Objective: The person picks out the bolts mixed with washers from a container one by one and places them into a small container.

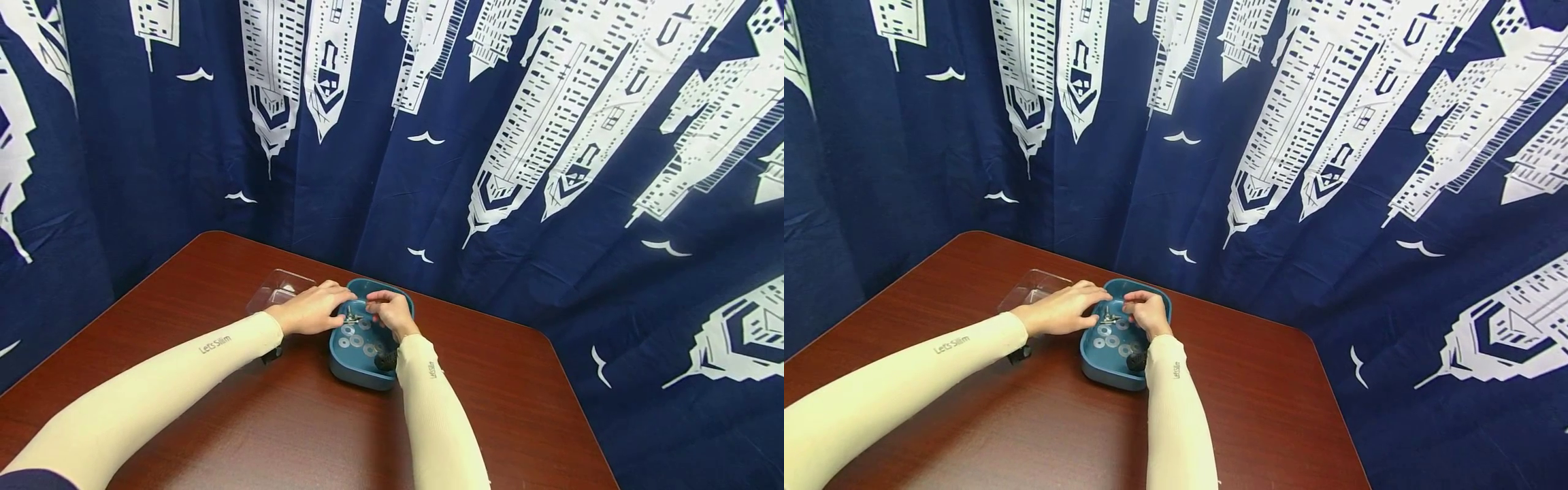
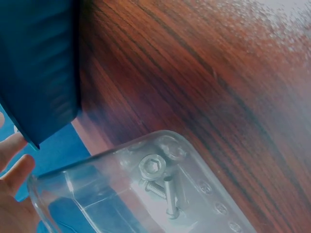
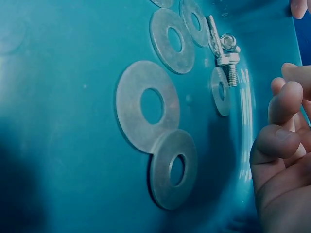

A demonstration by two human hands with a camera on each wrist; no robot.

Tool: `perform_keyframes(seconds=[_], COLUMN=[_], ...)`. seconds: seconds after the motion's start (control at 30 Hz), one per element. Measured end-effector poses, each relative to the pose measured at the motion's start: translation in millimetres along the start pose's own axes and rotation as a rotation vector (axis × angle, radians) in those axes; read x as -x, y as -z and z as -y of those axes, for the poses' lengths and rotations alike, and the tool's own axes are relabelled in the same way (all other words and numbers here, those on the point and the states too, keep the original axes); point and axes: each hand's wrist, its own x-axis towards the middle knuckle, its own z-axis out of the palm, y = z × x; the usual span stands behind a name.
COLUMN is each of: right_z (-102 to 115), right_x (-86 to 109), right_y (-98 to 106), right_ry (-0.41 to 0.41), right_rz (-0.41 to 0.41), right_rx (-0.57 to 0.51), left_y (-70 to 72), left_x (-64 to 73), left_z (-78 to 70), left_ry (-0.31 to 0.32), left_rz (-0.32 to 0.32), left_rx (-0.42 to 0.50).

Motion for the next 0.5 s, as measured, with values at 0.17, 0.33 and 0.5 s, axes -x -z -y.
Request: perform_keyframes(seconds=[0.17, 0.33, 0.5], right_z=[-0.5, -3.0, -7.2], right_x=[-0.2, -3.4, -6.9], right_y=[-2.0, -4.2, -9.1], right_ry=[-0.022, -0.038, -0.059], right_rz=[0.025, 0.026, 0.021], right_rx=[-0.006, -0.003, 0.013], left_y=[-0.2, 0.5, 1.5], left_x=[-0.1, -0.1, 1.7], left_z=[1.8, 2.8, 0.4], left_ry=[0.000, -0.001, -0.003], left_rz=[0.002, -0.001, 0.003], left_rx=[-0.004, -0.018, -0.011])
